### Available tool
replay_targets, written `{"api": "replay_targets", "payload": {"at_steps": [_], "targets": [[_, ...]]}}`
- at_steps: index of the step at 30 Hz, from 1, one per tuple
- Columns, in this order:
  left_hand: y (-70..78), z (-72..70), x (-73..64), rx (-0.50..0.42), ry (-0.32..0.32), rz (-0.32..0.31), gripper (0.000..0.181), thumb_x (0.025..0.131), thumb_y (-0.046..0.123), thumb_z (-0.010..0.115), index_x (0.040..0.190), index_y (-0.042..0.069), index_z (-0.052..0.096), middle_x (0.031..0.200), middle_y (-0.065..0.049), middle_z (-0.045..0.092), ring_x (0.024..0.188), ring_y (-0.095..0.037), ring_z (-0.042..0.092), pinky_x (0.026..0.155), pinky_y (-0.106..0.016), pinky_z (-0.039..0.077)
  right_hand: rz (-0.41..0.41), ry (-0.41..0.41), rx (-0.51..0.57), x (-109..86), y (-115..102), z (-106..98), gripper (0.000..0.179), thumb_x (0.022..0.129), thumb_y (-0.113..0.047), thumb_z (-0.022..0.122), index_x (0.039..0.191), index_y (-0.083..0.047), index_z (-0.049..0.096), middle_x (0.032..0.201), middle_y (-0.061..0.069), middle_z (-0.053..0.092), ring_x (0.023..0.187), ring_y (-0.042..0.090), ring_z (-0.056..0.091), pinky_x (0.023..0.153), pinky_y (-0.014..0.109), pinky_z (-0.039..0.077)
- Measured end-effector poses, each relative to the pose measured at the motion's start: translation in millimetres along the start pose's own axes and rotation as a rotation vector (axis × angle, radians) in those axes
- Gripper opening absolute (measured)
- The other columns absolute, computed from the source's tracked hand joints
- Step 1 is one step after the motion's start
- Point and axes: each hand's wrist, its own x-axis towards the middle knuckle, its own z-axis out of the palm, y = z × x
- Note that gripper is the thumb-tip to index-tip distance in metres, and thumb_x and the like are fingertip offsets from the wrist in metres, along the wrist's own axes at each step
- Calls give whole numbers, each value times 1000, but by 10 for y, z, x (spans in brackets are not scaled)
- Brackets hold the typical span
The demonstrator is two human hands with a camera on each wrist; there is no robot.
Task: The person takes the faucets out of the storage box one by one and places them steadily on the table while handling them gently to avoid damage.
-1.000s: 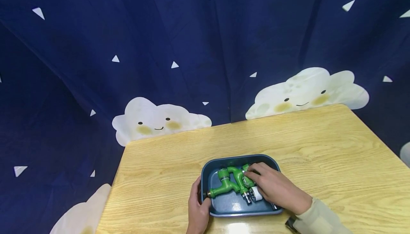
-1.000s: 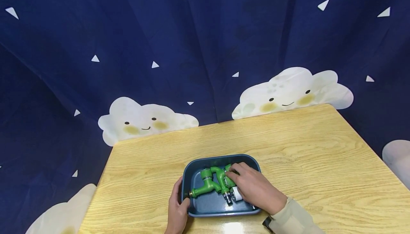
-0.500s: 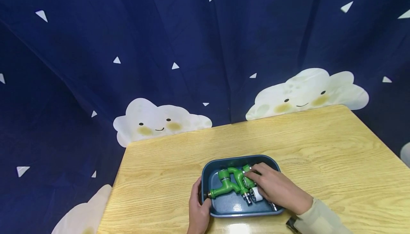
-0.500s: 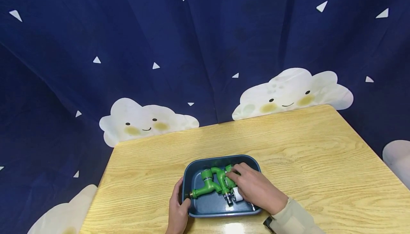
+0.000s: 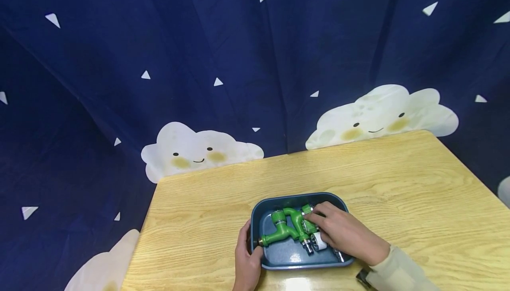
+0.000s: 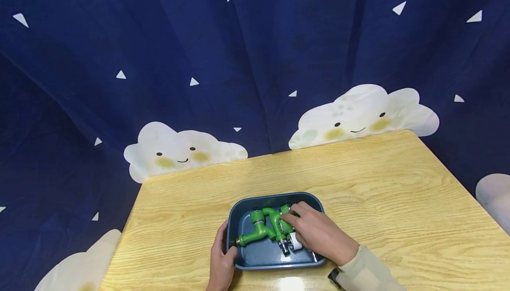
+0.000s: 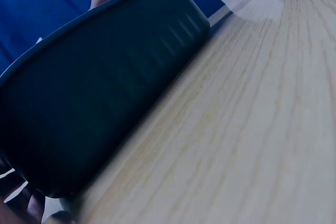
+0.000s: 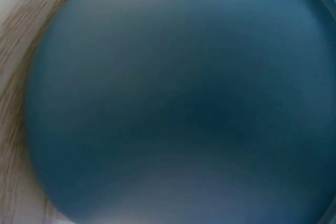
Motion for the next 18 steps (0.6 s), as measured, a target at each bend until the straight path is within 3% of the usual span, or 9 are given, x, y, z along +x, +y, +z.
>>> {"api": "replay_targets", "payload": {"at_steps": [7,18], "targets": [[17,1,4,16,2,-13,73,76,-4,52,148,9,51,145,-10,60,131,-18,55,106,-12,39,-58,64,-9,0,19,7,41,79,-4,74,118,-15,76,108,-4,69,102,12,62,85,32,58],[1,2,4,2,5,-9,73,75,-6,52,147,7,52,145,-12,60,130,-16,55,106,-11,39,-63,67,5,17,32,-12,43,80,-2,72,121,-15,75,111,-3,69,105,11,62,87,32,58]]}}
